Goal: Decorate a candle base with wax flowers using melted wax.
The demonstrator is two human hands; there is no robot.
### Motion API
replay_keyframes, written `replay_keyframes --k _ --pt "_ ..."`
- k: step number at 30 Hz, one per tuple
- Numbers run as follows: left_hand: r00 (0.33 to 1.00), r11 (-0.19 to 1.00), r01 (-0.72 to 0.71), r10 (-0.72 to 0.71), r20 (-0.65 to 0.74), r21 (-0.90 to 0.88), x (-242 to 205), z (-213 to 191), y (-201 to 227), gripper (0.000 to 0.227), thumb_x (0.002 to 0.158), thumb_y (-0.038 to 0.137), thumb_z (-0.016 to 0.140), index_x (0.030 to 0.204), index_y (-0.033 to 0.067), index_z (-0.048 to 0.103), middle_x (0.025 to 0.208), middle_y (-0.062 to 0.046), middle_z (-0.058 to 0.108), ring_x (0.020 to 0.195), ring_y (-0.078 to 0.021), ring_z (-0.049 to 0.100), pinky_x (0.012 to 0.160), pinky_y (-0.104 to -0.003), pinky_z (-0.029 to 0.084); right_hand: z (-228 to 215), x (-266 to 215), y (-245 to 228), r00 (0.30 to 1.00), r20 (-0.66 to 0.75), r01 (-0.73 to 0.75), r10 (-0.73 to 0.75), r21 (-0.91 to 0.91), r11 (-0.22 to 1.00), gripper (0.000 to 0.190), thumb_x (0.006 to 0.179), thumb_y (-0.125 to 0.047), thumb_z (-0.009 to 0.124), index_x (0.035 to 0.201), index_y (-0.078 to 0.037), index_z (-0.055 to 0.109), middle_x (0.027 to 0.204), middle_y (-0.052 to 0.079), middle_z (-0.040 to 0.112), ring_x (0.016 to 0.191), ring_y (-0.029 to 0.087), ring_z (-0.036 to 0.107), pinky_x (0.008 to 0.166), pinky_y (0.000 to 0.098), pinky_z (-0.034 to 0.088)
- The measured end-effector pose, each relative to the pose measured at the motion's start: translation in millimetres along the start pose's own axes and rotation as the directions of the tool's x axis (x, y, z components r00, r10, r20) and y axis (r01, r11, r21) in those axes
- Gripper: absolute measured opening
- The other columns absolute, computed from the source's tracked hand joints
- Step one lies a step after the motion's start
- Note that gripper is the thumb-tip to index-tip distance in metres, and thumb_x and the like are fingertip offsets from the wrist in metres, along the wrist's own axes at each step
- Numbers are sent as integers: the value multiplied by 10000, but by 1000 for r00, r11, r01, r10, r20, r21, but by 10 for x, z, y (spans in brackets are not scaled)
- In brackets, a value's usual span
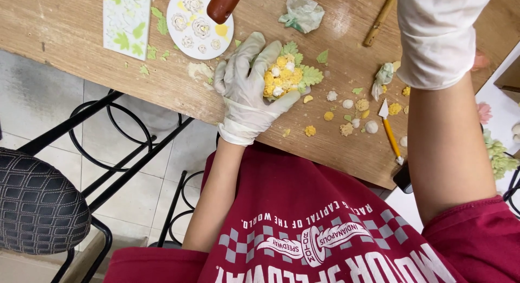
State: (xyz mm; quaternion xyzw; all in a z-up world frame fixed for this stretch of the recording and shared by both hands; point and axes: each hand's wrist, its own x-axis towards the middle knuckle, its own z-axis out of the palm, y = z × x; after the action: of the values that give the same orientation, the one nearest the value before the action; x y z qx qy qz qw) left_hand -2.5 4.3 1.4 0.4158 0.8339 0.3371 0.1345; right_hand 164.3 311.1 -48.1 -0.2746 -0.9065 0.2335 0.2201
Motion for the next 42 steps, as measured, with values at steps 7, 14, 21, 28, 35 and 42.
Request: replay_keyframes --k 7,14,21,28,35,42 --pt "999 999 43 -42 -15 15 72 -60 86 896 734 582 865 1479 214 529 1511 -92 465 1440 -292 406 1187 -594 186 109 577 91 998 10 69 -68 -141 988 159 1167 -171 524 1192 -37 607 1027 132 693 846 280 667 710 373 545" --pt "999 1000 28 -28 -26 -1 25 -57 107 861 762 583 858 1473 219 535 1494 -81 483 1466 -291 405 1201 -592 194 159 756 92 993 83 99 -79 -280 955 148 1164 -159 531 1168 -44 623 1025 115 693 870 285 673 729 380 541" --pt "998 998 53 -53 -22 15 15 -44 108 912 738 590 867 1483 210 503 1495 -83 490 1461 -289 410 1197 -599 178 -121 887 -587 1000 -7 -2 3 237 972 241 1140 -176 542 1277 15 595 1182 169 716 1055 294 704 902 378 563" --pt "995 995 102 -102 -20 -24 -4 0 77 1159 716 602 882 1609 151 297 1564 -153 450 1484 -307 394 1218 -605 176 -149 595 -94 908 -48 -372 416 361 855 273 1102 -323 628 1180 -62 638 1109 35 728 1013 154 720 883 294 590" --pt "997 997 81 -81 -8 15 -12 78 30 1216 716 660 879 1612 148 236 1566 -185 384 1486 -339 338 1203 -633 124 -481 430 -1024 950 -59 -223 306 556 800 247 1174 -253 556 1227 -26 637 1006 84 725 833 145 681 717 258 527" --pt "997 997 75 -75 -18 -5 -35 44 44 1160 767 631 860 1633 159 249 1596 -149 396 1515 -309 357 1256 -609 148 -799 43 -1680 974 -91 -87 209 703 706 247 1235 -193 493 1267 7 635 917 129 721 678 139 648 575 227 474"
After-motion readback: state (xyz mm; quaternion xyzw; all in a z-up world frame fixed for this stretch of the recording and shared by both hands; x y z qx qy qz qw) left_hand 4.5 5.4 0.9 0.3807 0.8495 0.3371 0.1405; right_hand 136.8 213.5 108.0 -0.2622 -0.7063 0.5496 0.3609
